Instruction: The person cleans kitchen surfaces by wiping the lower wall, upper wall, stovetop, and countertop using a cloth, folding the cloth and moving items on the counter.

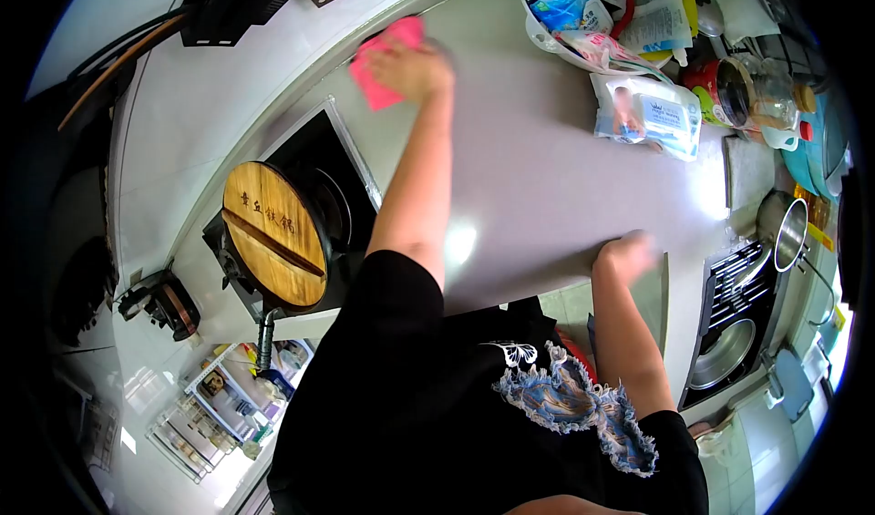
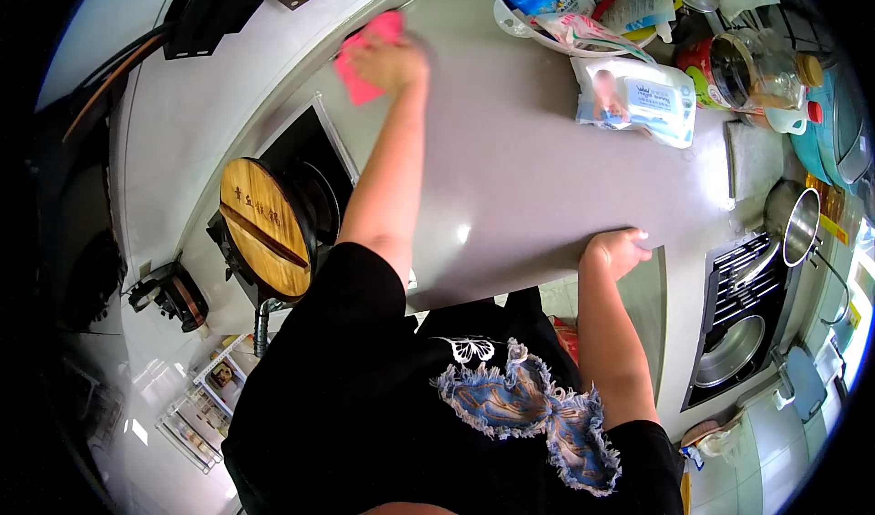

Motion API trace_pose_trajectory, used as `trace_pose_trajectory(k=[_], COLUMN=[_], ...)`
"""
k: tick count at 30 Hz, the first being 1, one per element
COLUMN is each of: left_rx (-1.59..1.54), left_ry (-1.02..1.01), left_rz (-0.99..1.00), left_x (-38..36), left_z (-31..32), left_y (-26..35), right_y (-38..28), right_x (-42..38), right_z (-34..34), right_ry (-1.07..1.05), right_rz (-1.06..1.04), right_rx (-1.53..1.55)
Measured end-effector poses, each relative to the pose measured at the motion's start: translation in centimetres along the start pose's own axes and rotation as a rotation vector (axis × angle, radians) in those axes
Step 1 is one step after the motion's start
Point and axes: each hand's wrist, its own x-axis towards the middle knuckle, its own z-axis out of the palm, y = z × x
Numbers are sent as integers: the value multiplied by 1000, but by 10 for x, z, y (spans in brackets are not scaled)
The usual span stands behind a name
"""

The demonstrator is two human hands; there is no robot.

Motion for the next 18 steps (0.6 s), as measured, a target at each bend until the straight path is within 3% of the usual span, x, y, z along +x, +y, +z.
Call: trace_pose_trajectory(k=[4,5,8,9,10,11,12,17,18], left_rx=[-232,-227,-342,-329,-314,-337,-358,-352,-232], left_ry=[-57,-62,-180,-226,-275,-308,-342,-712,-650], left_rz=[323,317,813,885,955,970,985,965,1099], left_x=[-30,-31,-34,-46,-65,-91,-122,-283,-306], left_z=[6,6,-7,-15,-33,-50,-66,-160,-168], left_y=[58,54,38,27,14,-1,-16,-91,-111], right_y=[-10,-12,-11,-7,8,20,27,24,30], right_x=[-10,-11,-12,-10,2,14,23,29,33], right_z=[-9,-10,-11,-10,-2,6,13,14,17], right_ry=[-26,-24,-18,-16,-66,-120,-127,-246,-252], right_rz=[12,15,-5,-14,-159,-305,-309,-122,-122], right_rx=[11,8,22,27,89,151,147,454,448])
